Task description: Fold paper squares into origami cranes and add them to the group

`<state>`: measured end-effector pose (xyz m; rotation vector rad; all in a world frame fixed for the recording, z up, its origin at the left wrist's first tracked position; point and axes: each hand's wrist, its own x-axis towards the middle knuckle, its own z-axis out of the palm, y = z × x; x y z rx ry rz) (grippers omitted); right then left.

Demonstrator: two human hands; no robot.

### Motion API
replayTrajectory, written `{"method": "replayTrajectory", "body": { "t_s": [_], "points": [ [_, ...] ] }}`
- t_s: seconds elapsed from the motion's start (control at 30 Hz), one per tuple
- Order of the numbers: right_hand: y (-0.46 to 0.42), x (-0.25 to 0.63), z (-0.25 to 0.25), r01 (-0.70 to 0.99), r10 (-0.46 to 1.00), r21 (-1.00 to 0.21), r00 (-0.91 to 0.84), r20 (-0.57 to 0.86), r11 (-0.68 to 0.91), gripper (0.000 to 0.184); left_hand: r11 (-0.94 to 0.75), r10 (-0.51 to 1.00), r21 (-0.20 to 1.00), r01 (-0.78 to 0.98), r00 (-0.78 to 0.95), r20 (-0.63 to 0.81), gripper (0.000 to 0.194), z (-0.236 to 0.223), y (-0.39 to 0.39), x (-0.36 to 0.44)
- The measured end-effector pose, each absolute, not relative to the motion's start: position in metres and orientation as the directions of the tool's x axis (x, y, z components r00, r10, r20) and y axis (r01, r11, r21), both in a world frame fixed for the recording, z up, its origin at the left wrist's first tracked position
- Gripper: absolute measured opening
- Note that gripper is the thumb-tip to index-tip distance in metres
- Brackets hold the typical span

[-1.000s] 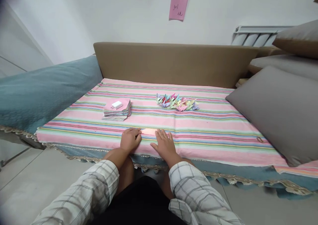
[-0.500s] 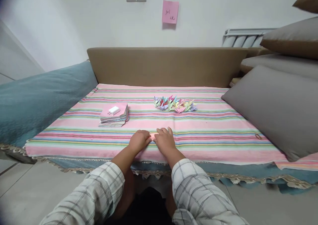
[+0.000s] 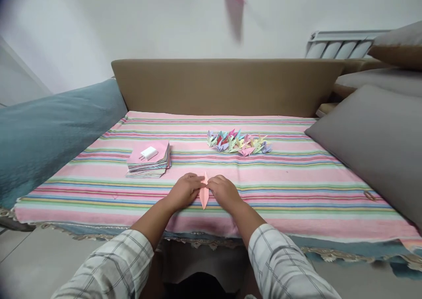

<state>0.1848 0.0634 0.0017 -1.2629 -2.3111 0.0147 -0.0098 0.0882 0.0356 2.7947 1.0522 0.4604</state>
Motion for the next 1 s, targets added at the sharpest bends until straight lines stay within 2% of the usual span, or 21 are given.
{"method": "replayTrajectory", "body": {
  "t_s": [0.1, 0.4, 0.63, 0.83, 1.0],
  "points": [
    [0.057, 0.188, 0.003, 0.756, 0.772, -0.256, -0.469, 0.429, 0.602, 0.023, -0.796, 0.603, 0.250, 0.551, 0.758, 0.249, 0.030, 0.030, 0.091, -0.015],
    [0.051, 0.193, 0.007, 0.703, 0.780, -0.350, -0.494, 0.385, 0.619, 0.024, -0.746, 0.659, 0.359, 0.561, 0.703, 0.270, 0.036, 0.024, 0.087, -0.021],
    [0.056, 0.194, 0.014, 0.671, 0.802, -0.440, -0.488, 0.344, 0.597, 0.034, -0.722, 0.691, 0.322, 0.612, 0.624, 0.365, 0.022, 0.012, 0.082, -0.018],
    [0.060, 0.191, 0.012, 0.695, 0.827, -0.450, -0.440, 0.350, 0.561, 0.020, -0.670, 0.743, 0.382, 0.637, 0.577, 0.339, 0.018, 0.013, 0.085, -0.013],
    [0.063, 0.186, 0.008, 0.695, 0.851, -0.495, -0.379, 0.364, 0.521, 0.022, -0.604, 0.796, 0.448, 0.659, 0.516, 0.315, 0.014, 0.015, 0.086, -0.009]
  ]
}}
